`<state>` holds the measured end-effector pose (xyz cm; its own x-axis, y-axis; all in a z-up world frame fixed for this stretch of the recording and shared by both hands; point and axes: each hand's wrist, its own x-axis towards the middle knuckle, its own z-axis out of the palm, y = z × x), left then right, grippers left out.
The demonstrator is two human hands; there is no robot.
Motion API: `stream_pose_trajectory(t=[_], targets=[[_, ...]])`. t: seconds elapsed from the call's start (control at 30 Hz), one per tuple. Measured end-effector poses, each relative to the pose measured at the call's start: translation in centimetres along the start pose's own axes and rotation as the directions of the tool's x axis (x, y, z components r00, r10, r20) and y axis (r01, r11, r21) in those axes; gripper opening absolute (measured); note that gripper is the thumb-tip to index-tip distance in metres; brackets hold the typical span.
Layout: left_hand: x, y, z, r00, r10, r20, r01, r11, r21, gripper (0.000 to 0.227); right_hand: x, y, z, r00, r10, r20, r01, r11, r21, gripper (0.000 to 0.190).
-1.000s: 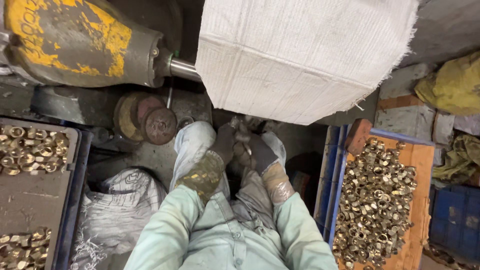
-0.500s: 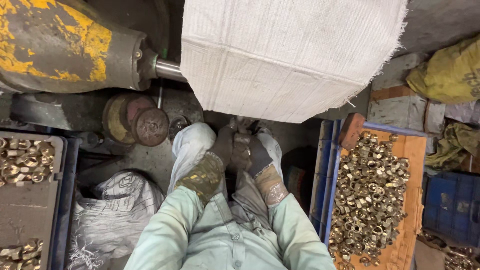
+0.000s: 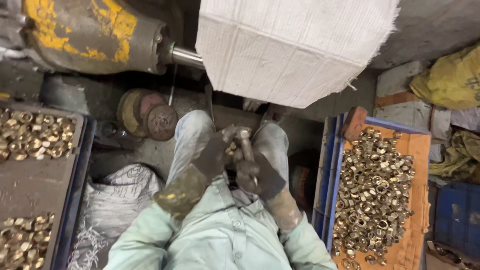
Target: The person sits on the floor and repeatedly picks up small brass-colored metal parts from a bin. They hold each part against a rotating grinding wheel to smooth or deburr it, then place the finished part into a second bin. The process is repeated continuously.
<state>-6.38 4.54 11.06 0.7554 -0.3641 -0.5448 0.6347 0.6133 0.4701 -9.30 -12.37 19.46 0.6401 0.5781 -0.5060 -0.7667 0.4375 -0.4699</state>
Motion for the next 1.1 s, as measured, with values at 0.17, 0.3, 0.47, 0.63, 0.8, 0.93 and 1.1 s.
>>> stream_pose_trajectory(t=[0.17,0.3,0.47,0.63,0.8,0.93,1.1], targets=[[-7.6,1.9,0.4,0.985,0.07,0.155,-0.061,0.996,-0.06,0.05,-3.2,1.0,2.8,0.972,-0.199,0.128,0.235,0.879,-0.415,0.068],[-11.1,4.0,-0.3,0.907,0.279,0.316,-0.371,0.884,0.283,0.055,-2.9,1.7,2.8,0.998,-0.052,0.046,0.068,0.879,-0.472,0.049],[-10.8,4.6,-0.9,0.894,0.186,0.408,-0.245,0.965,0.098,0.061,-2.8,2.5,2.3,0.993,0.106,0.06,-0.083,0.95,-0.3,0.04],[-10.2,4.5,-1.2,0.893,0.165,0.42,-0.233,0.966,0.116,0.052,-2.7,2.9,1.6,0.979,0.123,0.16,-0.079,0.963,-0.259,0.06],[-8.2,3.8,-0.5,0.932,0.09,0.352,-0.182,0.955,0.236,0.044,-2.0,2.8,0.9,0.981,0.021,0.195,0.054,0.926,-0.373,0.041],[-4.4,3.2,0.2,0.92,0.033,0.391,-0.057,0.997,0.049,0.039,-1.8,2.2,1.4,0.998,-0.056,0.041,0.062,0.987,-0.15,0.045],[1.4,2.0,-0.3,0.968,-0.016,0.249,-0.011,0.994,0.106,0.028,1.4,0.0,-0.7,0.996,0.032,-0.08,-0.026,0.997,0.074,0.031]])
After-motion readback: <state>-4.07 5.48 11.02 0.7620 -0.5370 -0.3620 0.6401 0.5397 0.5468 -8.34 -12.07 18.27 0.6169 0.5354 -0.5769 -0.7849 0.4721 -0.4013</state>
